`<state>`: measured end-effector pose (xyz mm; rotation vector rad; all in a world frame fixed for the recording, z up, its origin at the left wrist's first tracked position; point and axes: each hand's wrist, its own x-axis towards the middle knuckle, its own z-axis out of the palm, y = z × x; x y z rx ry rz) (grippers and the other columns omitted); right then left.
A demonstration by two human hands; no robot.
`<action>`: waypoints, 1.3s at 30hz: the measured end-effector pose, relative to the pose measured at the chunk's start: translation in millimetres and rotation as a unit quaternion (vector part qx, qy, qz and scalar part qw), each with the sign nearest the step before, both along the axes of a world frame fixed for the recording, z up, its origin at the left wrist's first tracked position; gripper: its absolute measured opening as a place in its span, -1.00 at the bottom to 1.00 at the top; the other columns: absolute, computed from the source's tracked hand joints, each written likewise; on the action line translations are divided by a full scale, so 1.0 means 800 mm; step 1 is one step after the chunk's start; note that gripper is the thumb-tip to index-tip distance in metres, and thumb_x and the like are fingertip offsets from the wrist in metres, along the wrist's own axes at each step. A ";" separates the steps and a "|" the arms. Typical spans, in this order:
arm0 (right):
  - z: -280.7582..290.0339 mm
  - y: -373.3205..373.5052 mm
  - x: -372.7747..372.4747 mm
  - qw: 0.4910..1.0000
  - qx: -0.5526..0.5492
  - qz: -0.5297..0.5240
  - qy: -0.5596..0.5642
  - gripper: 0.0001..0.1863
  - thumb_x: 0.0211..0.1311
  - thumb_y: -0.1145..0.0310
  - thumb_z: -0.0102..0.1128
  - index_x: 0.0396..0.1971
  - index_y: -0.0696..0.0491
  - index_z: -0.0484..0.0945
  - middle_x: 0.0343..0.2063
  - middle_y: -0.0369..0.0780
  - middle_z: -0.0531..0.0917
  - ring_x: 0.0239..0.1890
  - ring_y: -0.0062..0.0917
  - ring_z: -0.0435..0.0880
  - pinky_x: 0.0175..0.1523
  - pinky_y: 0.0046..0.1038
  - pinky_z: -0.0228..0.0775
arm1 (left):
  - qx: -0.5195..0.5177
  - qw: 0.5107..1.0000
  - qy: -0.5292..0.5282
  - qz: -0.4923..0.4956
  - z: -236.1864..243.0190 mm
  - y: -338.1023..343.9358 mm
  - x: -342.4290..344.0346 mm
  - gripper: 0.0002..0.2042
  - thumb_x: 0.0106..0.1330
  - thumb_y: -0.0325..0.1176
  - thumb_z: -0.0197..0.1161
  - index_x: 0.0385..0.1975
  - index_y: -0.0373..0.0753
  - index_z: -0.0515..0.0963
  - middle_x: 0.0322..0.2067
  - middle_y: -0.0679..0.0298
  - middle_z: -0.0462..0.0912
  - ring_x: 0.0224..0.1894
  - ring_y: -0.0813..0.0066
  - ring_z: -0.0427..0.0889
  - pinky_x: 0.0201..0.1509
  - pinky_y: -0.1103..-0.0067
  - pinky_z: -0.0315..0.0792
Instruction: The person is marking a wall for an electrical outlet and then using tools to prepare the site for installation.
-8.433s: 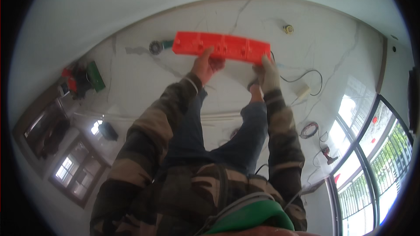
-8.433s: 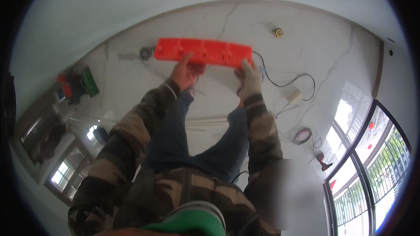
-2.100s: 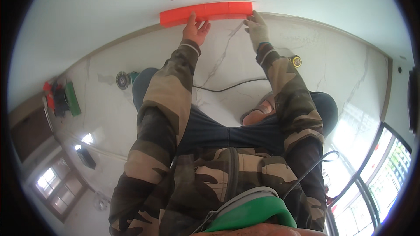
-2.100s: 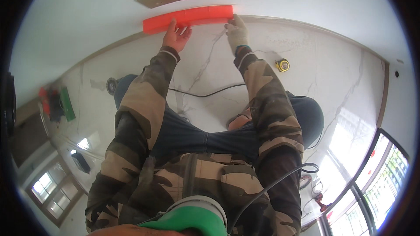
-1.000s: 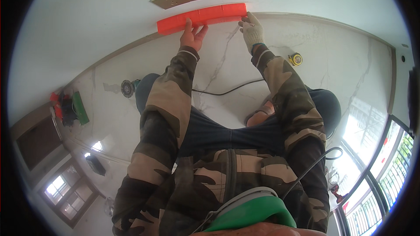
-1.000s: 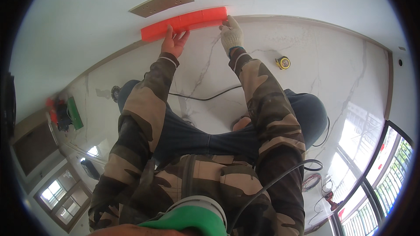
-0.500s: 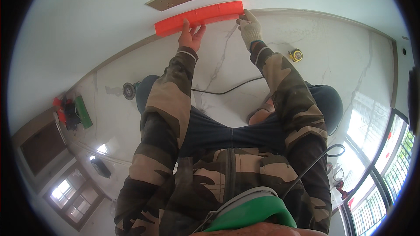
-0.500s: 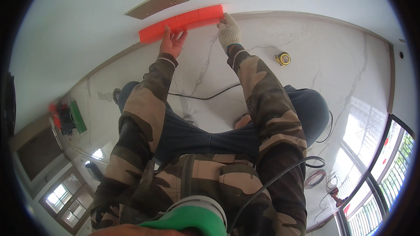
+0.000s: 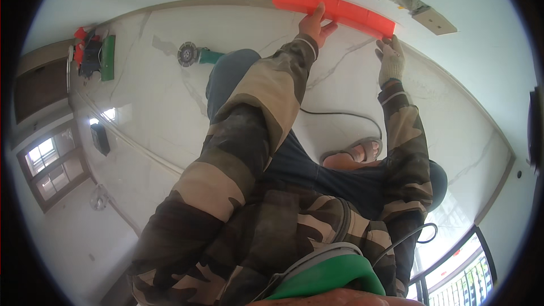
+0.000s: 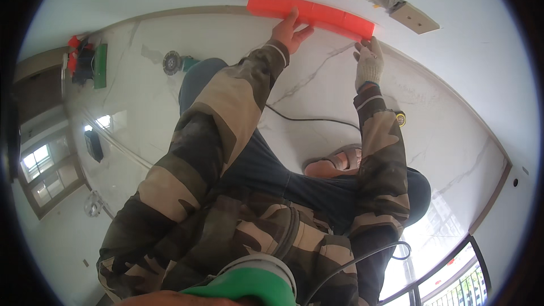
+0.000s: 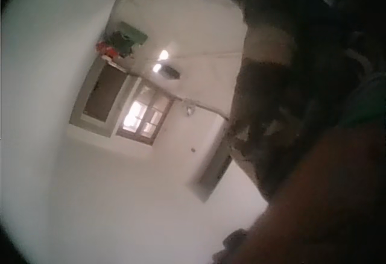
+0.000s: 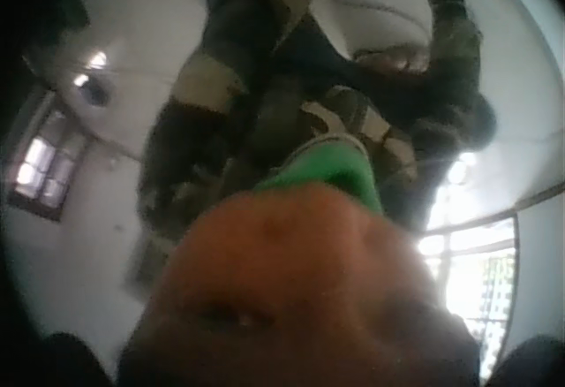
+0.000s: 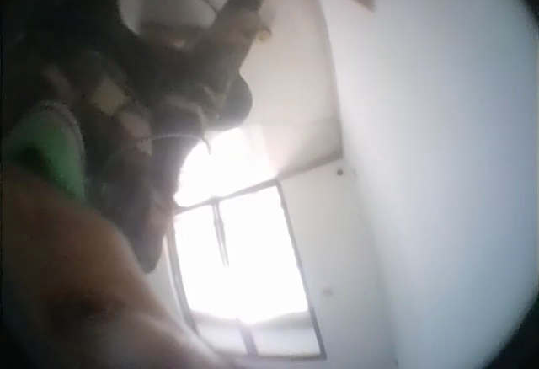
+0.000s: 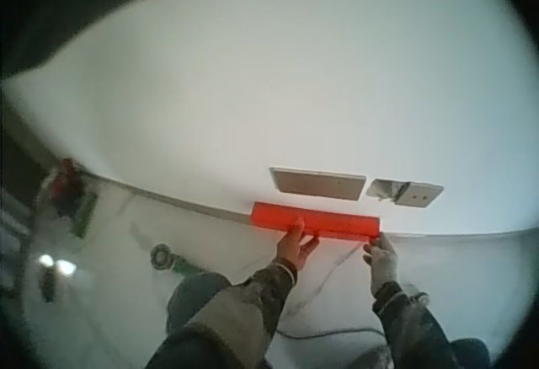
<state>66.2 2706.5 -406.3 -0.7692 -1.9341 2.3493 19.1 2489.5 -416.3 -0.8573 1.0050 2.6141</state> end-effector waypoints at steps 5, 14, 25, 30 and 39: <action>0.000 -0.001 0.000 1.000 0.004 0.017 0.001 -0.40 0.27 0.51 -0.08 0.32 0.23 0.12 0.14 0.02 0.43 0.06 -0.32 0.56 0.00 -0.43 0.46 | -0.014 1.000 0.008 0.007 0.007 -0.001 0.001 -0.51 0.30 -0.15 0.25 0.12 -0.23 0.27 -0.02 0.18 0.35 -0.02 0.11 0.51 0.10 0.22 0.54; 0.002 0.000 0.001 1.000 -0.004 0.011 0.004 -0.40 0.26 0.49 -0.09 0.32 0.23 0.12 0.15 0.02 0.43 0.07 -0.30 0.55 0.01 -0.42 0.46 | -0.009 1.000 0.007 -0.003 0.006 -0.003 0.002 -0.43 0.27 -0.11 0.29 0.16 -0.22 0.23 0.02 0.17 0.29 0.04 0.10 0.47 0.15 0.21 0.51; 0.004 -0.001 0.000 1.000 -0.006 0.011 -0.003 -0.38 0.23 0.46 -0.01 0.32 0.23 0.15 0.13 -0.05 0.43 0.08 -0.34 0.53 0.10 -0.37 0.40 | -0.017 1.000 0.017 0.006 -0.004 -0.003 0.000 -0.48 0.28 -0.14 0.29 0.13 -0.22 0.27 -0.01 0.20 0.34 0.02 0.23 0.46 0.11 0.19 0.54; -0.005 -0.002 -0.001 1.000 -0.015 0.000 0.013 -0.38 0.21 0.45 0.03 0.30 0.20 0.20 0.08 -0.08 0.48 0.02 -0.39 0.57 0.06 -0.42 0.41 | 0.014 0.999 0.034 -0.008 -0.018 -0.006 -0.006 -0.45 0.24 -0.12 0.32 0.11 -0.23 0.28 -0.05 0.16 0.33 -0.01 0.18 0.49 0.14 0.16 0.51; -0.016 -0.006 -0.002 0.999 0.031 -0.020 0.022 -0.45 0.27 0.39 -0.01 0.27 0.19 0.26 0.05 -0.07 0.51 -0.02 -0.39 0.58 0.00 -0.42 0.42 | 0.006 1.000 -0.008 -0.028 -0.001 -0.003 -0.001 -0.25 0.17 -0.05 0.36 0.24 -0.25 0.12 0.15 0.08 0.18 0.12 -0.21 0.39 0.26 -0.01 0.34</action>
